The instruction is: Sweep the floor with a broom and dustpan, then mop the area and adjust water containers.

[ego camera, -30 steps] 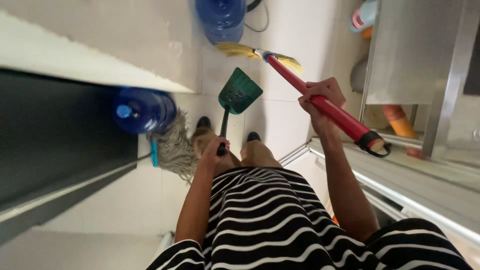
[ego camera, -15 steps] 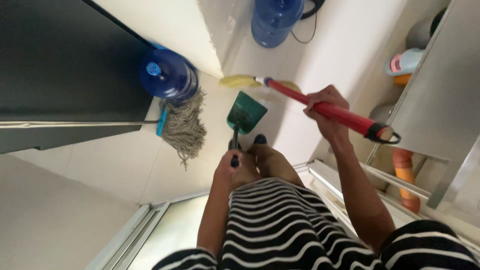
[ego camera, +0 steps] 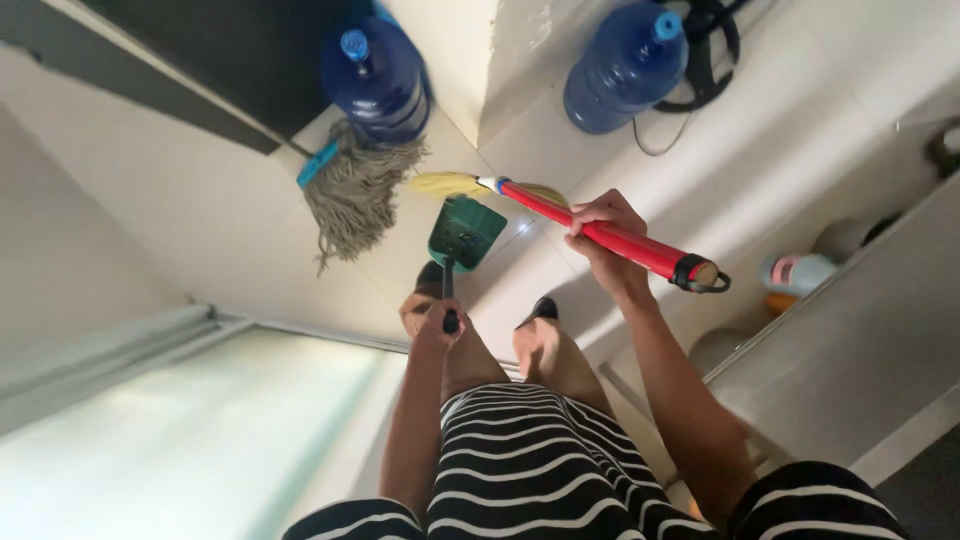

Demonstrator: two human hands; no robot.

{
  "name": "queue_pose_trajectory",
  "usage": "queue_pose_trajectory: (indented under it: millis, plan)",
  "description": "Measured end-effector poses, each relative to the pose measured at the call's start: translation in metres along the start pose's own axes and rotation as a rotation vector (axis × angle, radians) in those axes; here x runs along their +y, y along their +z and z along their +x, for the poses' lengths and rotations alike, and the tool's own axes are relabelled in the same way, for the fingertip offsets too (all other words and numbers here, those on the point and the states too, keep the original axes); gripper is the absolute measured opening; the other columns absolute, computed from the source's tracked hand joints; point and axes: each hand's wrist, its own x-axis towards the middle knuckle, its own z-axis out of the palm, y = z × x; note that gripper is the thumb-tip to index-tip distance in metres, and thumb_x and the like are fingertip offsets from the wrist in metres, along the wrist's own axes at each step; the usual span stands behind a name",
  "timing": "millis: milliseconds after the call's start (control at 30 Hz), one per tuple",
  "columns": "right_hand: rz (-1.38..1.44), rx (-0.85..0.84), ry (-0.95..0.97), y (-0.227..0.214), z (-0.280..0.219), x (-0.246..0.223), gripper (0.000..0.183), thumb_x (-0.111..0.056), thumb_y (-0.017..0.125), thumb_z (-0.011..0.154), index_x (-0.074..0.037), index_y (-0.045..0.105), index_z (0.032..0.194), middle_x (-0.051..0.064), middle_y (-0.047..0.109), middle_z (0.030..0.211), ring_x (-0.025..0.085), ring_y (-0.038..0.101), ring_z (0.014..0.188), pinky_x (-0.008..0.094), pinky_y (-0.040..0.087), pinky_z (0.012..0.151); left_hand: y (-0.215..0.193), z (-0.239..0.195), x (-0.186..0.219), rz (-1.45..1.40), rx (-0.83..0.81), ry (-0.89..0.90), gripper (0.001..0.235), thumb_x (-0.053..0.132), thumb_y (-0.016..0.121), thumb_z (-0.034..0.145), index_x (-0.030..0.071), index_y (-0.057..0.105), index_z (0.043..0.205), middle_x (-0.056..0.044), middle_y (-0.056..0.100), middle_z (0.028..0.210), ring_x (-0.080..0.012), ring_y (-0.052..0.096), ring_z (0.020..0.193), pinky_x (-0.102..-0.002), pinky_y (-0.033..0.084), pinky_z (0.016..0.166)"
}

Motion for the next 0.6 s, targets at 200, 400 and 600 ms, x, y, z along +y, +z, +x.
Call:
queue_pose_trajectory:
  millis: [200,400,600]
  plan:
    - [-0.021,-0.170,-0.080,-0.017,-0.013,0.003,0.017,0.000,0.080,0.080,-0.007,0.066,0.087,0.011,0.063,0.106,0.023,0.065,0.099,0.034,0.054,0.089,-0.004,-0.046,-0.116,0.412,0.179,0.550,0.019,0.017,0.073,0.081,0.006,0.064,0.094,-0.004,0.067,0.076,-0.0148,0.065,0.068,-0.027,0.055,0.062]
    - [0.029,-0.164,-0.144,-0.004,-0.018,0.012,0.016,-0.001,0.080,0.081,-0.007,0.066,0.088,0.011,0.064,0.106,0.021,0.066,0.099,0.035,0.055,0.091,-0.013,-0.049,-0.125,1.024,0.315,1.072,0.034,0.024,0.079,0.082,0.008,0.069,0.110,-0.003,0.074,0.087,-0.0144,0.071,0.082,-0.027,0.058,0.074]
    - [0.044,-0.152,-0.120,0.034,-0.021,0.035,0.015,-0.002,0.080,0.083,-0.008,0.066,0.086,0.010,0.062,0.104,0.022,0.068,0.100,0.035,0.058,0.089,-0.027,-0.042,-0.128,0.800,0.203,1.343,0.037,0.003,0.079,0.078,0.003,0.060,0.109,-0.003,0.068,0.084,-0.0118,0.067,0.078,-0.025,0.056,0.074]
